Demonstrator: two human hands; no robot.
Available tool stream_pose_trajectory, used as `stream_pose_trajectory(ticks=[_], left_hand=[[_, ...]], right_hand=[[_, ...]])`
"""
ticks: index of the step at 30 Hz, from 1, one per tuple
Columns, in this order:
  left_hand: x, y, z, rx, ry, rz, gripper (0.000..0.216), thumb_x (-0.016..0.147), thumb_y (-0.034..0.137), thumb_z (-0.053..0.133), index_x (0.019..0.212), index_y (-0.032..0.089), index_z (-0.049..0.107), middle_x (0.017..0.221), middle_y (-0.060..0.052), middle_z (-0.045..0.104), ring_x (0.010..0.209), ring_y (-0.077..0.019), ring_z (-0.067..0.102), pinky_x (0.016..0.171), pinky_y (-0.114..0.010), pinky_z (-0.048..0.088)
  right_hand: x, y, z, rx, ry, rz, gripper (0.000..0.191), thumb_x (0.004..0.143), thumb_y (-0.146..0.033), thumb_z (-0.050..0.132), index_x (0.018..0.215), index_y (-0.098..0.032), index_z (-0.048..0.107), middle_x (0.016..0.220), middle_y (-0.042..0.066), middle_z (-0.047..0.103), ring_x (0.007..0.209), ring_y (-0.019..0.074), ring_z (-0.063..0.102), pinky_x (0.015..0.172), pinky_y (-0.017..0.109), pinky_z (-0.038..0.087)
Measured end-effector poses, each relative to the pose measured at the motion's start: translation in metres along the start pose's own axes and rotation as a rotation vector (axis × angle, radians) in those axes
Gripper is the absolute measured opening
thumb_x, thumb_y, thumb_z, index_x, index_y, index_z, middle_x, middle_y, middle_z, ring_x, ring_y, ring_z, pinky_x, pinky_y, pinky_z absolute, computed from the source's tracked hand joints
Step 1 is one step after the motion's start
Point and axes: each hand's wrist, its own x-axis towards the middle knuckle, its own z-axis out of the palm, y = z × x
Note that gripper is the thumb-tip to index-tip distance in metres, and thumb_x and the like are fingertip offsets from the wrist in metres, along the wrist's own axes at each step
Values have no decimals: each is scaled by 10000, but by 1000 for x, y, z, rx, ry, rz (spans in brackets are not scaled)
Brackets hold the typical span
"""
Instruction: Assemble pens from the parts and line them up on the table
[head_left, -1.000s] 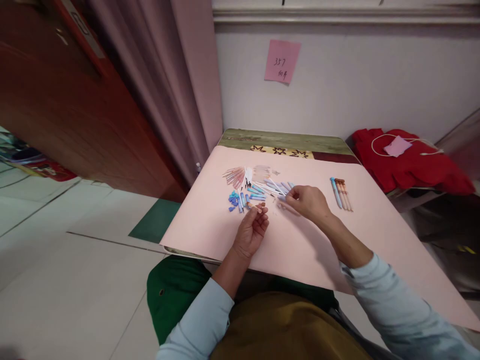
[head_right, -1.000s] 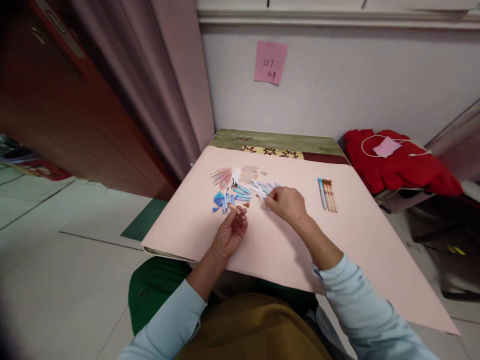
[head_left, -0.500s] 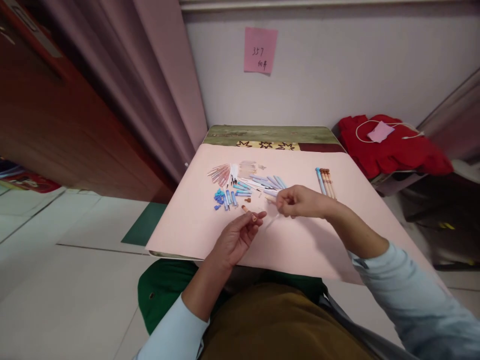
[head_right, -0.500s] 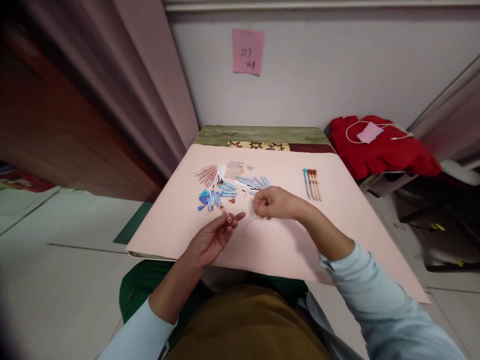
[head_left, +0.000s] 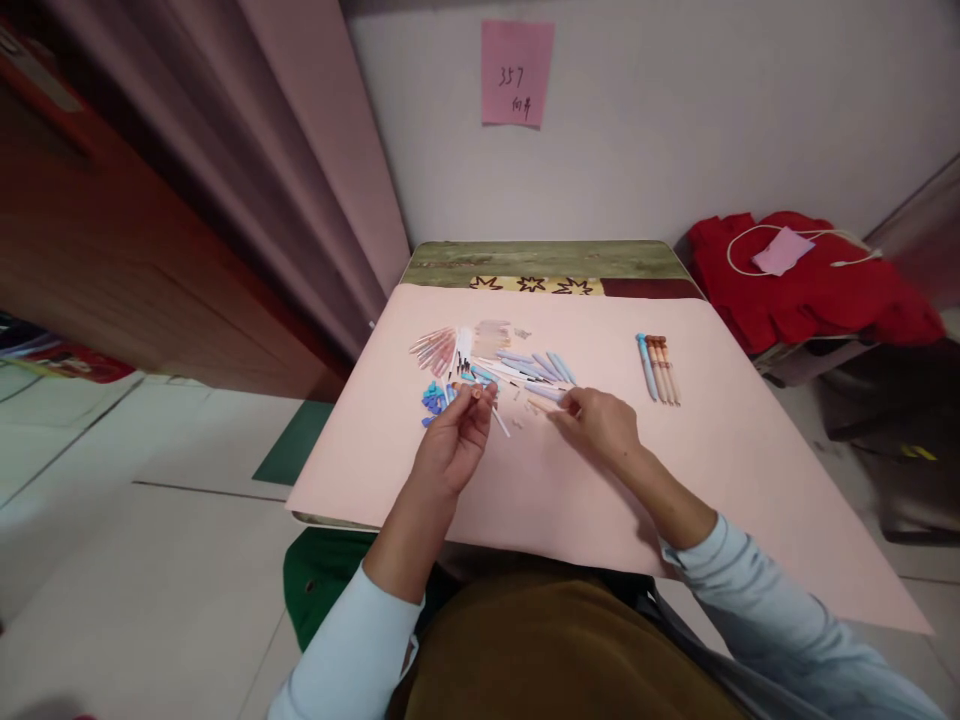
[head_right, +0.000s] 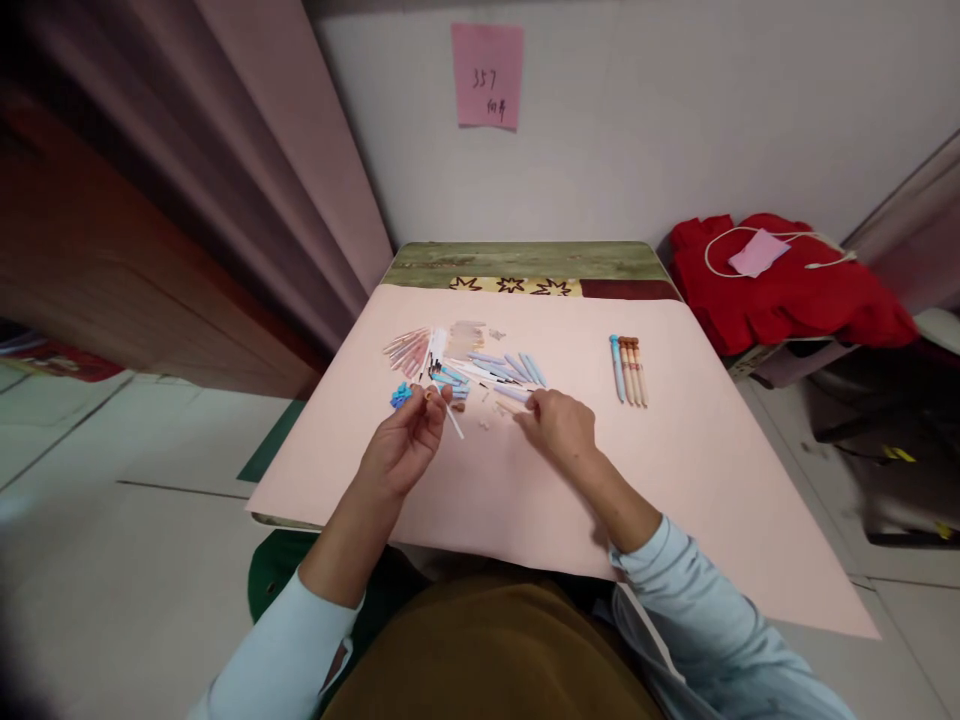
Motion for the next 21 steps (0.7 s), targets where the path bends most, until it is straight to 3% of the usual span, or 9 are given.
stream_pose_trajectory(ticks=[3, 6, 11, 13, 18, 21], left_hand=[[9, 7, 15, -45, 26, 71, 166, 964, 91, 483, 898, 78, 635, 844, -86, 691, 796, -103, 713, 637, -100, 571], [15, 11, 25, -84, 22, 121, 175, 972, 93, 465, 954, 70, 638, 889, -102, 696, 822, -103, 713, 663, -101, 569], [17, 13, 35, -129, 1, 158, 182, 980, 103, 462, 1053, 80, 627, 912, -100, 699, 792, -93, 709, 639, -110, 568], [15, 12, 37, -143, -7, 157, 185, 987, 109, 447, 1026, 75, 625, 889, -95, 694, 773, -87, 705, 631, -101, 560], [3, 5, 29, -94, -14, 93, 184, 980, 112, 460, 935, 75, 634, 871, -92, 689, 701, -66, 679, 601, -95, 548], [-1, -1, 16, -38, -38, -34, 177, 966, 138, 501, 854, 79, 624, 901, -113, 692, 576, -31, 604, 466, -69, 474]], right_hand=[[-11, 6, 13, -56, 53, -41, 156, 855, -355, 575, 833, -232, 669, 898, 35, 695, 760, 172, 609, 603, 263, 325], [-19, 7, 7, 54, 66, 2, 163, 851, -349, 565, 791, -230, 660, 803, 23, 687, 706, 171, 597, 586, 269, 330], [-43, -9, -5, 799, -163, -41, 326, 814, -488, 609, 975, -211, 670, 700, 13, 664, 654, 171, 613, 606, 280, 461], [-53, -20, -2, 973, -198, -24, 368, 792, -497, 630, 988, -187, 664, 711, 28, 671, 659, 172, 622, 629, 293, 494], [-54, -31, 0, 1073, -115, 18, 272, 753, -425, 658, 882, -188, 623, 717, 31, 679, 641, 152, 604, 631, 282, 488], [-32, -30, -9, 1168, -97, -2, 247, 720, -381, 664, 863, -197, 583, 724, 11, 657, 622, 126, 563, 591, 249, 451]])
